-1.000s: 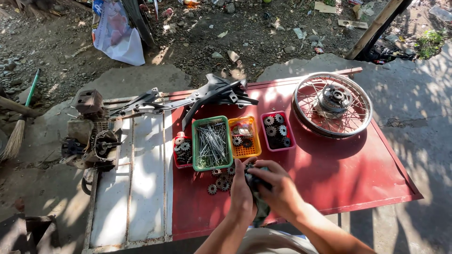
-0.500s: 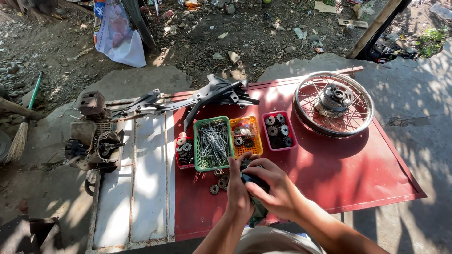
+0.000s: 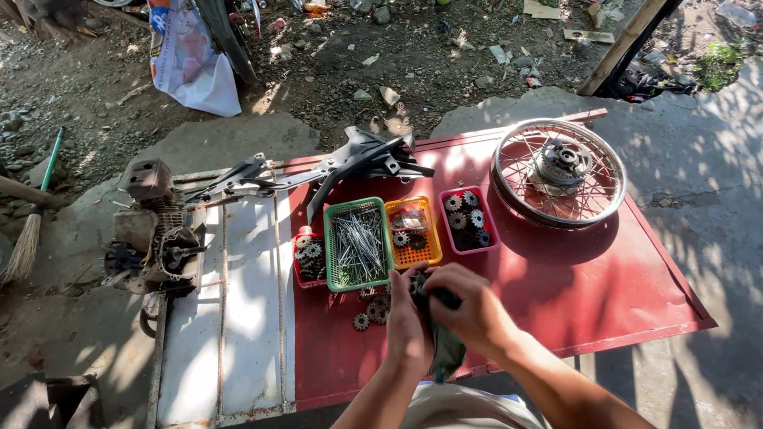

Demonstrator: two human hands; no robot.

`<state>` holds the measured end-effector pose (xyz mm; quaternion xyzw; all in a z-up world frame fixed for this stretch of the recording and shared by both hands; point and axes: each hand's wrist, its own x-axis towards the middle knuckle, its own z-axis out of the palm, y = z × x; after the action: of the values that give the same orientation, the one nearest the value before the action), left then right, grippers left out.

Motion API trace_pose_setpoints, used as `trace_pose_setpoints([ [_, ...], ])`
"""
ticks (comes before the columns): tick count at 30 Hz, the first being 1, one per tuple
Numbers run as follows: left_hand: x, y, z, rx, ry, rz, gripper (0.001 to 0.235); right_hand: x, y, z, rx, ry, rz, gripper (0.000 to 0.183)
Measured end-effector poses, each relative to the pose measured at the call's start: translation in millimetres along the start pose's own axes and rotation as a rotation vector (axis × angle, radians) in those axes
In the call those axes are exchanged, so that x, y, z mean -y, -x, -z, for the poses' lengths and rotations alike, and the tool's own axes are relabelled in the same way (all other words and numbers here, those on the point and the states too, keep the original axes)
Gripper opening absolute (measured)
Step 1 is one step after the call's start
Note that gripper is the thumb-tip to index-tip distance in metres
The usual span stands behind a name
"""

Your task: The person wipes small mechanical parts, including gears and a chain, with a cloth on a red workbench. The person handles the parts one at a time, wiping them thoroughly before placing them back on the table or into containers.

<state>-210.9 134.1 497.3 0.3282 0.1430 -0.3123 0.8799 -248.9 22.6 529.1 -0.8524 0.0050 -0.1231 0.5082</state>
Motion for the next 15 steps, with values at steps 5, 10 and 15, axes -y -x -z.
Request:
trace_pose_setpoints([
  [5, 2.3, 3.8, -6.4, 0.022, -0.093, -0.05, 0.064, 3.1, -3.3, -1.0, -0.177, 0.057, -0.068, 0.026],
  [10, -0.2, -3.4, -0.2, 0.074, -0.059, -0.028, 0.06, 7.7, -3.2, -4.4, -0.114, 0.002, -0.005, 0.018],
  [15, -5.4, -2.8, -6.5, 0.065, -0.06, -0.024, 0.059, 8.0, -9.1, -3.7, -0.168, 0.05, -0.052, 0.018],
])
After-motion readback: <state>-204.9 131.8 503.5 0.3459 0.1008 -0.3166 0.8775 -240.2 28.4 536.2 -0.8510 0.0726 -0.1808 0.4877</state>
